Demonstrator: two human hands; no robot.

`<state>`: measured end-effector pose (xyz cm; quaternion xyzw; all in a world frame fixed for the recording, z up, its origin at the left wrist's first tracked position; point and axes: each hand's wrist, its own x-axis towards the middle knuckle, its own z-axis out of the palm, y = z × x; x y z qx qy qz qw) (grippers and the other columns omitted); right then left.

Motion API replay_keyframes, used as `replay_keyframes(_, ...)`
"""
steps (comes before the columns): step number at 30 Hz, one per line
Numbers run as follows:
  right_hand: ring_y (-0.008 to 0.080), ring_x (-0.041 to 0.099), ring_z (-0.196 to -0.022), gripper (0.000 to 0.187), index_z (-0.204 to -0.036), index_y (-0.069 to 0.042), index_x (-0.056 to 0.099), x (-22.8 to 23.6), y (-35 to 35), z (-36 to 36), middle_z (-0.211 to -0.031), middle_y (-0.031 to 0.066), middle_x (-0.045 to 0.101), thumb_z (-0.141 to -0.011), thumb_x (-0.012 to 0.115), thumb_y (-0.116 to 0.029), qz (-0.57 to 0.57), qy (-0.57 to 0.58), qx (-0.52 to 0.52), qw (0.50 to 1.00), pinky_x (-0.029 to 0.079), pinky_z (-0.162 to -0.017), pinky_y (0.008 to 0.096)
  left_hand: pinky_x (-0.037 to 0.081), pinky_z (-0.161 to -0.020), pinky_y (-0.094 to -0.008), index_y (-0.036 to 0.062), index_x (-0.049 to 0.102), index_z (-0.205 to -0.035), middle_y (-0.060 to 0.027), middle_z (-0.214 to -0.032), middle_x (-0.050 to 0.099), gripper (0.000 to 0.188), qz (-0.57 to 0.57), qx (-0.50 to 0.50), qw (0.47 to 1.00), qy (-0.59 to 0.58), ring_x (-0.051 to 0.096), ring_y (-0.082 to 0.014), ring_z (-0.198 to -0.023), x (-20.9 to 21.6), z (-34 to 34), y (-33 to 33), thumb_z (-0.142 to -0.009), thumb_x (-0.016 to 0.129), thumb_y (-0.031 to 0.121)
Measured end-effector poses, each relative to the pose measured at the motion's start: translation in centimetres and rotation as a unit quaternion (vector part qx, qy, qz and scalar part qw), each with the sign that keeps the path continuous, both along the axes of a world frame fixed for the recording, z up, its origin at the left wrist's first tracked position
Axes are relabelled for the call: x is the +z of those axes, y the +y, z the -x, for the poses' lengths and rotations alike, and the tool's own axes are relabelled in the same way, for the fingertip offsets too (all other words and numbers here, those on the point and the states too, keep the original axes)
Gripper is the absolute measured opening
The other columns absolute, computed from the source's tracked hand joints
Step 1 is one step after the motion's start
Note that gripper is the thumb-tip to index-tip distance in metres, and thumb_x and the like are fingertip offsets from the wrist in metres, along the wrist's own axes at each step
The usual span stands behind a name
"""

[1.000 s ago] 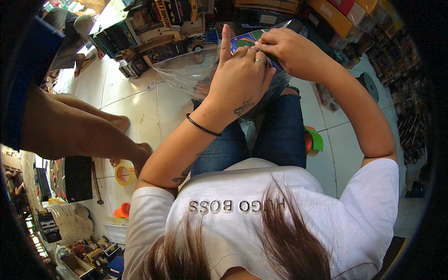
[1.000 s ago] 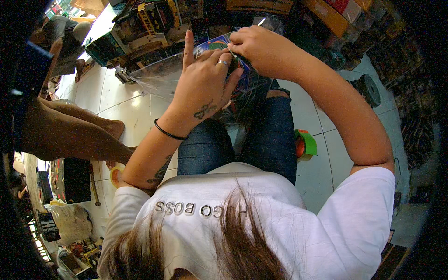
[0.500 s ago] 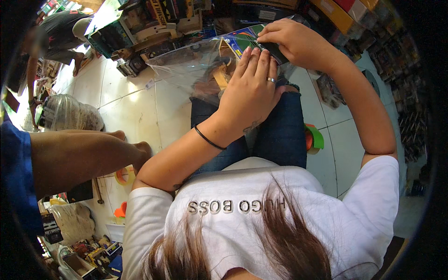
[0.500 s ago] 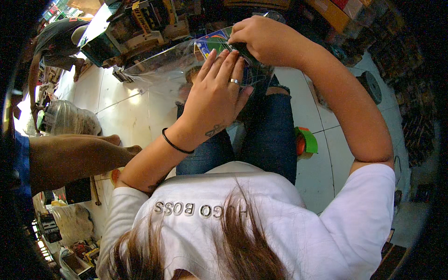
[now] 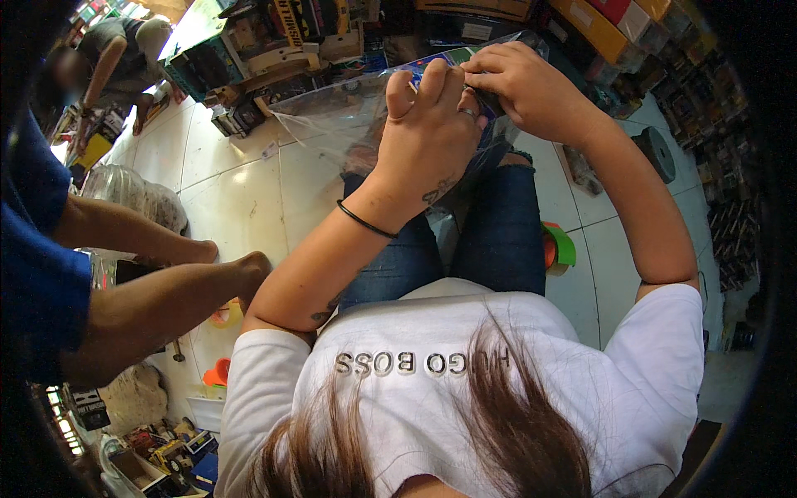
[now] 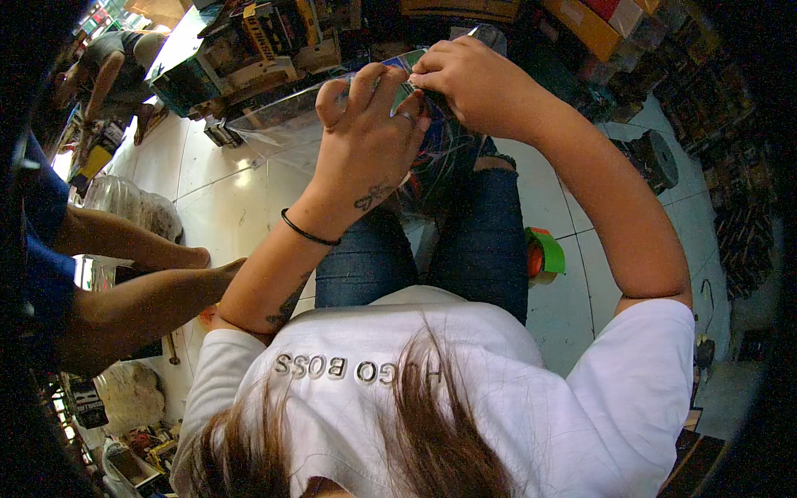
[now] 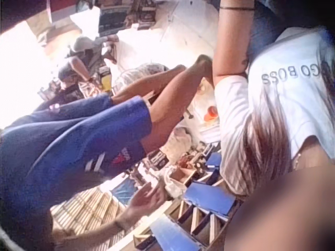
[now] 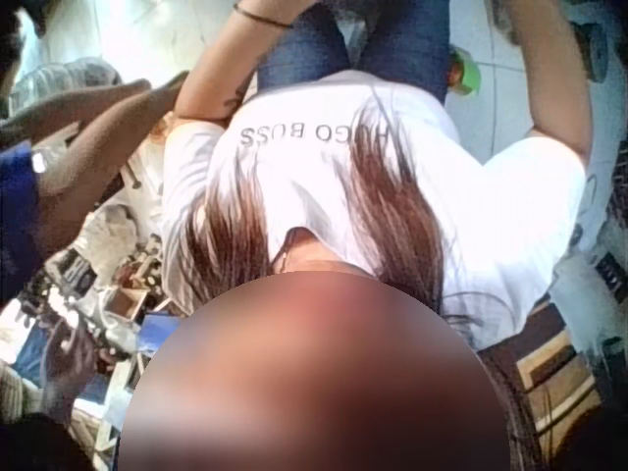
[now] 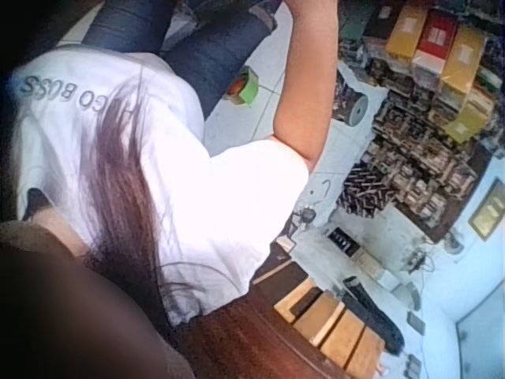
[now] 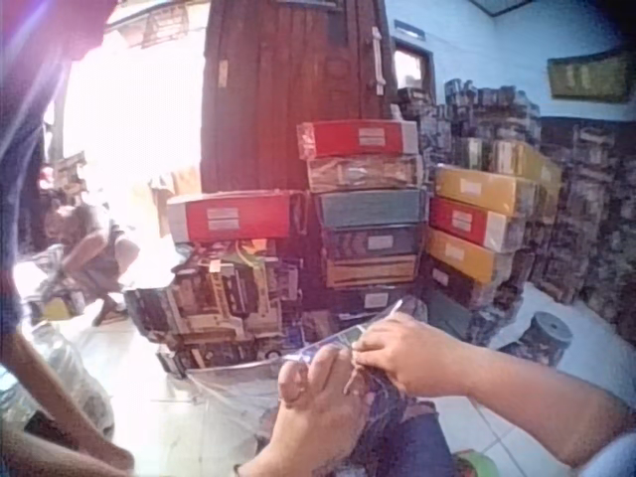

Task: The person sits on the floor and wraps several toy boxes in clear plastic film using a handheld tape dispenser. They place each box in the film, fold the edges, and secure them with tape, repeating the process for multiple items.

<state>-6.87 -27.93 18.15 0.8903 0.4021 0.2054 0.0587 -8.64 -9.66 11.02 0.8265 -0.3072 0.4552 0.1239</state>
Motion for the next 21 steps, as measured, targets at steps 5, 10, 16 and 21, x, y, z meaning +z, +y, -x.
replay_keyframes(5,0.0282,0.054,-0.113,0.036,-0.113,-0.006,0.065,-0.4,0.6,0.3,-0.117,0.0104,0.06,-0.078,0.059,0.001,0.012,-0.019,0.01,1.0,0.038,-0.103,0.0391,0.0,-0.11,-0.0598,0.0141,0.07,-0.103,-0.0011,-0.117,0.06,0.026,0.0,0.02,0.999,0.03,0.042,-0.0207,-0.127,-0.3,0.2,0.3,-0.085,0.06,0.03)
replay_keyframes(10,0.0271,0.051,-0.118,0.037,-0.116,-0.008,0.063,-0.1,-0.3,0.1,-0.121,0.0093,0.058,-0.081,0.055,-0.003,0.04,-0.065,0.042,0.996,0.033,-0.105,0.0409,-0.005,-0.107,-0.0671,0.0142,0.067,-0.107,-0.0009,-0.11,0.065,0.028,-0.046,0.039,0.998,0.022,0.049,-0.0194,-0.122,-0.1,0.1,0.4,-0.085,0.06,0.03)
replay_keyframes(16,0.0333,0.049,-0.119,0.04,-0.124,-0.004,0.055,-6.7,-10.1,5.5,-0.129,0.0162,0.053,-0.085,0.056,-0.007,-0.296,-0.067,-0.296,0.906,0.037,-0.1,0.043,-0.005,-0.107,-0.0677,0.0122,0.067,-0.107,-0.0021,-0.108,0.066,0.029,-0.031,0.003,0.999,0.037,0.054,-0.0189,-0.116,0.0,0.0,0.6,-0.084,0.061,0.031)
replay_keyframes(21,0.0381,0.029,-0.137,0.101,-0.147,-0.006,0.025,-25.4,-21.3,14.7,-0.148,0.0239,0.029,-0.072,0.07,-0.058,-0.057,0.377,-0.664,0.644,0.031,-0.107,0.0497,-0.004,-0.107,-0.0669,0.0109,0.066,-0.109,-0.0036,-0.11,0.065,0.033,-0.03,-0.017,0.999,0.041,0.057,-0.0168,-0.109,-0.2,-0.2,0.8,-0.083,0.062,0.032)
